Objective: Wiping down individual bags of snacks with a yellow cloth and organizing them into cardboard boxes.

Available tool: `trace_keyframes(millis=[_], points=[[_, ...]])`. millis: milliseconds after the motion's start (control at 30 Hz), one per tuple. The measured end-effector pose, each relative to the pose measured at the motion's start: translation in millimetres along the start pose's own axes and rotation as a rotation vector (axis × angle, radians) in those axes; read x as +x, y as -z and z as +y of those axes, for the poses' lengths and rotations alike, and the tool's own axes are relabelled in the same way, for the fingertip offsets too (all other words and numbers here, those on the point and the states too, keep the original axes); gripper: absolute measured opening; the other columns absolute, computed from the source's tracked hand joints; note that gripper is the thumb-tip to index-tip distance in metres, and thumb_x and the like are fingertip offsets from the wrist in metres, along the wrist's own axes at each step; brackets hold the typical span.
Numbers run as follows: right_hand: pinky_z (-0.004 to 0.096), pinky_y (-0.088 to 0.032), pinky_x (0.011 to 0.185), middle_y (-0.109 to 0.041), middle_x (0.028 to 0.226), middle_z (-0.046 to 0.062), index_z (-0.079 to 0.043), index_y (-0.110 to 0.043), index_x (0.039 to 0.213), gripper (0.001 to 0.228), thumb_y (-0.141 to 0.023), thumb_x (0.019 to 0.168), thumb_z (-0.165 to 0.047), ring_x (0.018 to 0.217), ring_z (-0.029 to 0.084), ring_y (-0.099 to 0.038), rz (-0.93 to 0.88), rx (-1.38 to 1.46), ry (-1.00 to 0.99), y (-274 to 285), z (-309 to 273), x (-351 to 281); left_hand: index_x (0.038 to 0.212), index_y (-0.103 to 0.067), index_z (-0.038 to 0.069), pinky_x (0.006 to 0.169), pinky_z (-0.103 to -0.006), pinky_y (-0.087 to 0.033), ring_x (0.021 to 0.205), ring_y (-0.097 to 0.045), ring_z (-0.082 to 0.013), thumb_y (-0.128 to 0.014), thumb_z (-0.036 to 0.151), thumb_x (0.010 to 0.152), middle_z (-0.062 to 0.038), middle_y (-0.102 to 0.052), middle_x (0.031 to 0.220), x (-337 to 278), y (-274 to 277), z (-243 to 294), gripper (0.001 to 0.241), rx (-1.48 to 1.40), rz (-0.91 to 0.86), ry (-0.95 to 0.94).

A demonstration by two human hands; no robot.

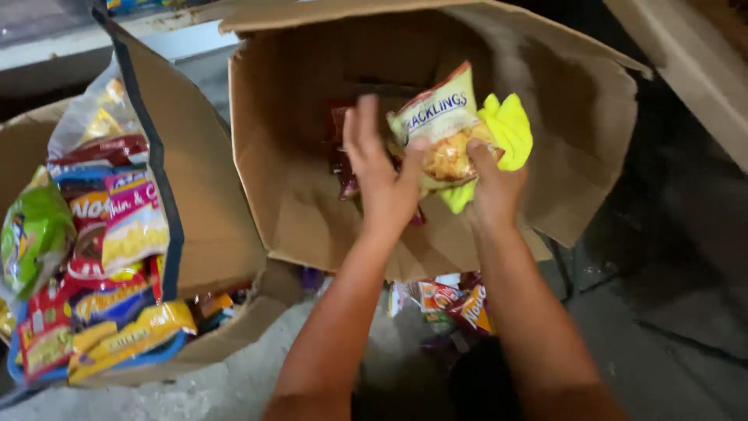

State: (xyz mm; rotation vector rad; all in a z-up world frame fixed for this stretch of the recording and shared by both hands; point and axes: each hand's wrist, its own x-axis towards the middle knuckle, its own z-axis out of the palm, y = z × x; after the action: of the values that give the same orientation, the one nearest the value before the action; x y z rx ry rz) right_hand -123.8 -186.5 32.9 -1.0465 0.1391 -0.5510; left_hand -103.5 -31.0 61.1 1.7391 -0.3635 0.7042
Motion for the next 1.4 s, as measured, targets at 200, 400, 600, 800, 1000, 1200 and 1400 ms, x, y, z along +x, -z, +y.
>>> trace_keyframes(millis=[200,400,600,800,1000,1200,1400], points=[[0.036,-0.049,0.11,-0.065,0.133,0.008,0.002,-0.057,0.139,0.045,-0.068,0.1,-0.019,0.122,0.021,-0.062,-0.129,-0.419,0.376,9.6,-18.4,-46.0,0.157,-0.039,0.011,0.119,-0.0511,-0.03,0.149,-0.027,-0.0414,-0.081,0.036,0.086,-0.024,-0.038,0.159,-30.0,-29.5,24.6,0.086,-0.221,-0.248,0.092],[0.04,-0.049,0.108,-0.066,0.124,0.01,-0.001,-0.07,0.124,0.027,-0.071,0.102,-0.016,0.123,0.021,-0.06,-0.278,-0.668,0.589,2.3,-56.9,-77.5,0.154,-0.045,0.014,0.102,-0.035,-0.048,0.122,-0.059,-0.0206,-0.058,0.031,0.095,-0.009,-0.06,0.14,-37.5,-30.9,33.9,0.063,-1.029,-0.227,0.784],[0.036,-0.053,0.097,-0.066,0.113,0.009,0.001,-0.062,0.119,0.034,-0.075,0.096,-0.02,0.106,0.02,-0.063,-0.029,-0.592,0.51,43.5,-78.9,2.5,0.15,-0.045,0.013,0.105,-0.0388,-0.049,0.123,-0.06,-0.0233,-0.055,0.009,0.084,-0.008,-0.061,0.136,-31.2,-7.4,107.9,0.068,-1.221,-0.359,0.851],[0.036,-0.055,0.085,-0.072,0.113,0.012,0.0,-0.068,0.124,0.036,-0.07,0.097,-0.023,0.096,0.022,-0.067,0.055,-0.276,0.168,39.2,-132.1,-27.6,0.149,-0.044,0.014,0.097,-0.0417,-0.05,0.113,-0.061,-0.0264,-0.055,0.008,0.081,-0.011,-0.062,0.127,-20.3,-13.0,120.4,0.069,-0.97,-0.291,0.852],[0.037,-0.052,0.1,-0.063,0.12,0.013,0.002,-0.066,0.124,0.028,-0.068,0.111,-0.023,0.113,0.026,-0.064,-0.316,-0.697,0.827,25.1,-93.2,-33.2,0.153,-0.046,0.01,0.1,-0.0376,-0.048,0.115,-0.06,-0.0222,-0.053,0.008,0.083,-0.01,-0.061,0.133,-47.1,-21.9,86.0,0.07,-1.083,-0.434,0.821],[0.03,-0.055,0.077,-0.074,0.098,0.002,-0.002,-0.072,0.112,0.029,-0.068,0.097,-0.027,0.084,0.012,-0.067,-0.045,-0.507,-0.083,76.0,-4.2,-4.0,0.141,-0.053,0.011,0.103,-0.0404,-0.05,0.116,-0.063,-0.0237,-0.055,0.015,0.08,-0.009,-0.064,0.128,-48.4,-1.4,26.6,0.061,-1.092,-0.409,1.03],[0.035,-0.054,0.077,-0.071,0.105,0.01,-0.001,-0.071,0.113,0.043,-0.081,0.087,-0.033,0.09,0.019,-0.067,-0.177,-0.794,-0.198,121.7,64.8,-62.7,0.14,-0.05,0.002,0.111,-0.0454,-0.045,0.12,-0.061,-0.0293,-0.058,0.049,0.098,-0.013,-0.063,0.129,-20.1,-23.9,-107.5,0.064,-1.371,-0.24,1.081]])
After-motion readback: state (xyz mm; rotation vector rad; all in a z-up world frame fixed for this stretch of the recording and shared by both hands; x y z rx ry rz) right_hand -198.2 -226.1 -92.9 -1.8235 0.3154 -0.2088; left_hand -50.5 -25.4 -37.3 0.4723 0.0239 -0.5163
